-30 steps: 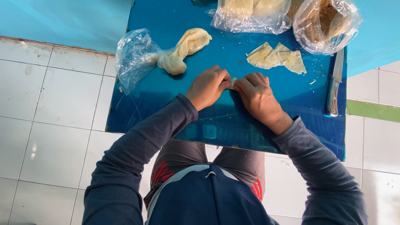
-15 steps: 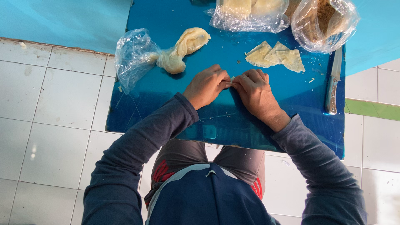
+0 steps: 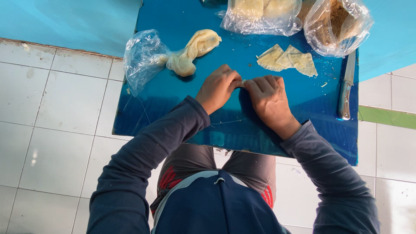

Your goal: The person sits at a blue table and folds triangular pastry wrappers around a brown filling, pinching the edges closed by hand and placing the finished pieces on the table. They take wrappers from a plastic-covered stack and filling from a plastic bag, repeating the folding cycle for several pieces.

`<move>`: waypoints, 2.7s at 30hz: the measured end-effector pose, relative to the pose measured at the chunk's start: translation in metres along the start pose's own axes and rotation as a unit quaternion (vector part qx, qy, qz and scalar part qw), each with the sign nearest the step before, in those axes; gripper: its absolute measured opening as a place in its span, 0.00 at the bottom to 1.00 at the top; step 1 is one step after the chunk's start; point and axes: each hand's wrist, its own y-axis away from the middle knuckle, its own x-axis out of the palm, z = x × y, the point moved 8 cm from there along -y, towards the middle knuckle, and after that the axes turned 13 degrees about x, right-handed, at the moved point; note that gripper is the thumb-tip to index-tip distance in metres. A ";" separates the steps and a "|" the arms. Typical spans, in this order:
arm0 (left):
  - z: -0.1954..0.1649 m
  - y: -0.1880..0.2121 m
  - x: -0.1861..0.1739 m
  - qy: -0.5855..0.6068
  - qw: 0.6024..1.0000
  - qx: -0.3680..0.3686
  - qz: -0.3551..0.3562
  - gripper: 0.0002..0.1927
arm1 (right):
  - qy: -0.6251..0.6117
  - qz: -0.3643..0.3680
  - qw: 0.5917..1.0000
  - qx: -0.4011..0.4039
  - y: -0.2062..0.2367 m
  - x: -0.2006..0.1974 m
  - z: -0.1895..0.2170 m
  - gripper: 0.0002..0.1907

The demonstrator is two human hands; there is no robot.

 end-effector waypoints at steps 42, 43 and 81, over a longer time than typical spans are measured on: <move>-0.074 -0.003 -0.033 -0.035 0.990 0.121 -0.061 0.09 | -0.358 0.110 0.920 0.116 0.172 -0.080 0.081 0.14; -0.075 -0.002 -0.032 -0.033 0.990 0.127 -0.059 0.08 | -0.367 0.131 0.913 0.119 0.187 -0.066 0.087 0.16; -0.049 0.003 -0.026 -0.059 0.990 0.131 -0.012 0.08 | 0.119 0.026 0.985 0.126 0.008 -0.022 -0.122 0.04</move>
